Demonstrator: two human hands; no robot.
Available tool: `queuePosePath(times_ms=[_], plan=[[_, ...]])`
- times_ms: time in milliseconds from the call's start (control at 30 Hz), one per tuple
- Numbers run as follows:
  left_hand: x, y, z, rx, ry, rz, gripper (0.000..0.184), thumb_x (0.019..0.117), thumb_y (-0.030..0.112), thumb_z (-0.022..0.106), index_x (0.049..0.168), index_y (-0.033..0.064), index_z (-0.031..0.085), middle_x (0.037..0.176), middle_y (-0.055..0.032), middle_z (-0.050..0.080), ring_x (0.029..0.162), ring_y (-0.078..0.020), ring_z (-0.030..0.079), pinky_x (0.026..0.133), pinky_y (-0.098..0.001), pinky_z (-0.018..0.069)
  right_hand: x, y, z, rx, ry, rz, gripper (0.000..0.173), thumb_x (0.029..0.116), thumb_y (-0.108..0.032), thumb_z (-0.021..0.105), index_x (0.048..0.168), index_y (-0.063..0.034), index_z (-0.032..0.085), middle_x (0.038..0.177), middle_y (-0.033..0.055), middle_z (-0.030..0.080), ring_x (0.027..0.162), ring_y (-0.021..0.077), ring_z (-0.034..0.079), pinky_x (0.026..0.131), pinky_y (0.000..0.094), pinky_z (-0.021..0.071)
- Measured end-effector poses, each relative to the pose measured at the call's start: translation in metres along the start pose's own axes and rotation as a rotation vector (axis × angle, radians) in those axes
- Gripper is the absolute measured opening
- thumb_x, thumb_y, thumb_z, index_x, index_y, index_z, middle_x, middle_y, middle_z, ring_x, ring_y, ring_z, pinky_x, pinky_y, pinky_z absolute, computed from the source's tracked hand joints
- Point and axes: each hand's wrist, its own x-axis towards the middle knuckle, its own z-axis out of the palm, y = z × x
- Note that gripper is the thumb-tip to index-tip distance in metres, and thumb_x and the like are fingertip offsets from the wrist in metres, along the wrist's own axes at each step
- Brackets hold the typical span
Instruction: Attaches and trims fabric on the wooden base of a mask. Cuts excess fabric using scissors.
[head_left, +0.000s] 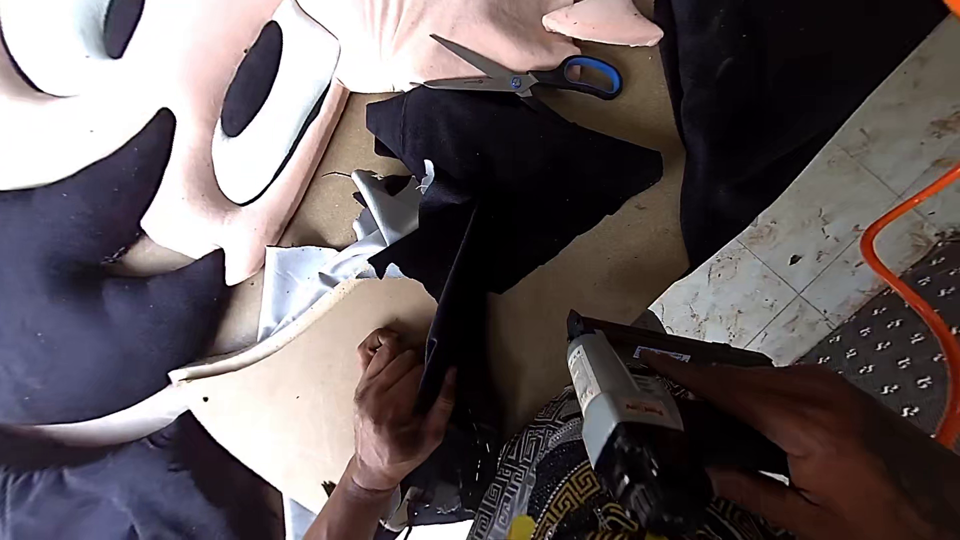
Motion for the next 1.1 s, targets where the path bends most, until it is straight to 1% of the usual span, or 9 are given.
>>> queuePosePath(times_ms=[233,400,600,667,767,833,900,967,1100], plan=[[-0.002,-0.002,0.002,0.016,0.061,-0.057,0.037,0.0903,0.027,0.071,0.059,0.014,0.057,0.063,0.0019,0.055,0.074,-0.0167,0.061,0.106,-0.0515,0.0432,0.024,-0.02,0.009,-0.096,-0.133,-0.098,0.069,0.0946,-0.054,0.064,0.152,-0.0191,0.051,0.099,0.0109,0.073,0.083,0.0252,0.07,0.073,0.045,0.0579],[0.002,-0.002,0.0,0.042,0.066,-0.072,0.034,0.0909,0.029,0.07,0.062,0.0147,0.06,0.066,0.0023,0.057,0.078,-0.017,0.061,0.112,-0.0542,0.0378,0.022,-0.022,0.008,-0.12,-0.132,0.023,0.067,0.0919,-0.054,0.067,0.149,-0.0205,0.056,0.109,0.0076,0.076,0.092,0.0198,0.073,0.08,0.0424,0.06],[0.008,0.001,0.001,0.113,0.053,-0.087,0.036,0.0904,0.038,0.07,0.063,0.016,0.06,0.066,0.0019,0.056,0.078,-0.0191,0.061,0.111,-0.0588,0.0344,0.016,-0.015,0.02,-0.309,0.045,-0.06,0.065,0.0913,-0.059,0.061,0.144,-0.0229,0.06,0.084,0.0025,0.07,0.069,0.0175,0.064,0.059,0.0371,0.0523],[0.013,0.01,-0.002,0.184,0.026,-0.127,0.035,0.0896,0.044,0.07,0.071,0.0143,0.066,0.07,0.0012,0.061,0.081,-0.0189,0.063,0.11,-0.0587,0.0361,0.013,-0.015,0.023,-0.363,0.066,-0.071,0.065,0.0905,-0.057,0.062,0.144,-0.0211,0.06,0.083,0.0036,0.069,0.067,0.02,0.064,0.057,0.0386,0.0516],[0.037,0.03,-0.01,0.328,-0.046,-0.241,0.051,0.0845,0.062,0.069,0.091,0.0118,0.07,0.075,0.0026,0.065,0.076,-0.0137,0.063,0.093,-0.0512,0.0452,0.014,-0.009,0.021,-0.416,0.09,-0.085,0.069,0.0885,-0.057,0.065,0.146,-0.0197,0.058,0.082,0.0051,0.069,0.066,0.0231,0.065,0.057,0.0408,0.0527],[0.063,0.046,-0.013,0.438,-0.108,-0.348,0.073,0.0786,0.075,0.066,0.108,0.0085,0.07,0.081,-0.0014,0.07,0.075,-0.0184,0.069,0.076,-0.0496,0.0571,0.017,-0.006,0.018,-0.431,0.116,-0.096,0.069,0.088,-0.056,0.065,0.146,-0.0193,0.058,0.082,0.0046,0.069,0.065,0.0225,0.064,0.057,0.04,0.0523],[0.093,0.058,-0.008,0.471,-0.143,-0.485,0.082,0.071,0.079,0.07,0.111,0.0069,0.067,0.081,-0.0081,0.07,0.072,-0.0284,0.071,0.061,-0.0536,0.0566,0.023,-0.004,0.016,-0.43,0.154,-0.112,0.067,0.0891,-0.056,0.063,0.144,-0.0185,0.06,0.079,0.0038,0.068,0.063,0.0212,0.063,0.056,0.0387,0.0514],[0.12,0.059,-0.004,0.423,-0.191,-0.604,0.074,0.0738,0.072,0.076,0.111,0.0085,0.065,0.078,-0.0102,0.069,0.073,-0.0326,0.07,0.062,-0.0574,0.0555,0.026,-0.003,0.016,-0.416,0.17,-0.124,0.067,0.0892,-0.057,0.063,0.143,-0.0183,0.061,0.079,0.0037,0.069,0.064,0.0212,0.064,0.056,0.0392,0.0523],[0.135,0.038,-0.013,0.217,-0.113,-0.655,0.033,0.0939,0.05,0.07,0.101,0.0179,0.072,0.075,-0.0035,0.07,0.069,-0.0237,0.07,0.062,-0.0565,0.0562,0.025,-0.001,0.015,-0.366,0.145,-0.146,0.068,0.0881,-0.056,0.066,0.144,-0.0169,0.06,0.082,0.0062,0.07,0.067,0.0241,0.066,0.058,0.0418,0.0536]])
